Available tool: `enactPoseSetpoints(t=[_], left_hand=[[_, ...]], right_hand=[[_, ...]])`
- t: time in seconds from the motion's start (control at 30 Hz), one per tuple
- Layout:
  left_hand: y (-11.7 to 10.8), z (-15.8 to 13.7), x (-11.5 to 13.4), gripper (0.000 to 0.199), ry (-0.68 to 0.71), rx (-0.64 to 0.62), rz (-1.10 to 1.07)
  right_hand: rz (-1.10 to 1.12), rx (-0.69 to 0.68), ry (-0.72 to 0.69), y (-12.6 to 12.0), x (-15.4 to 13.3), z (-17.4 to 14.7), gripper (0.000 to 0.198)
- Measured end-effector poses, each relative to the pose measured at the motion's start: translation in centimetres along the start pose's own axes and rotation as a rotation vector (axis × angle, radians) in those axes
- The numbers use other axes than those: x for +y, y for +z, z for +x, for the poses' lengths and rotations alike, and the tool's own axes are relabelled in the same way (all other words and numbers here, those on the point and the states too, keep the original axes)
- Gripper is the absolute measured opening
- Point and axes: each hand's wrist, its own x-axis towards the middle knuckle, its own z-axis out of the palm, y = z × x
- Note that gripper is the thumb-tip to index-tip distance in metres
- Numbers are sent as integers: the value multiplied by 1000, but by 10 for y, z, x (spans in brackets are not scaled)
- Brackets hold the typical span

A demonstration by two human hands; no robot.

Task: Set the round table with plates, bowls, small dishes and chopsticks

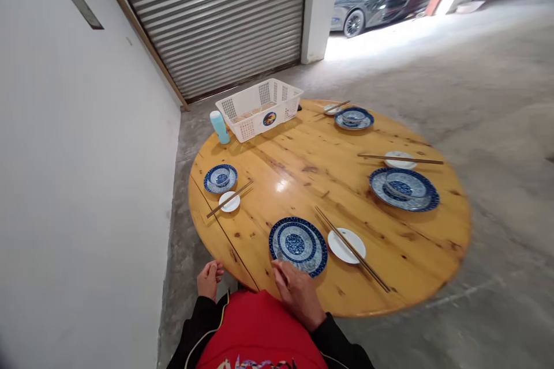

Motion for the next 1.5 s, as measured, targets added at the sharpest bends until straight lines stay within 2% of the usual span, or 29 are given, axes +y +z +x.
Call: enactPoseSetpoints(t=[0.33,0.47,0.6,0.87,0.97,1.03,1.13,1.23,1.3,1.37,1.5], left_hand=[[14,-13,-11,54,28,-36,23],[20,-15,-14,59,36,-94,10],[24,-17,-14,56,35,-124,-13],[27,-29,-10,42,48,-129,18],[18,-32,-16,37,30,-89,24],[9,-33,-21,35,22,-64,27],[-4,-33,-25,35,11,-33,28],[-11,-25,-27,35,1,-19,16],[-12,-15,-26,34,-6,-28,2],[-12,-1,-23,33,-11,-45,-13],[-16,32,-13,32,-8,-64,-39]], right_hand=[[-7,44,-23,-22,-3,-10,23],[-15,62,18,-32,-1,-17,23],[-8,91,51,-38,-1,-21,24],[57,70,197,-42,-3,-30,30],[97,80,288,-58,1,-29,32],[120,149,391,-77,6,-21,35],[200,334,574,-111,11,-3,38],[298,526,652,-132,6,14,39],[329,606,656,-130,-3,19,40],[337,626,670,-112,-15,20,41],[399,489,765,-42,-41,16,46]])
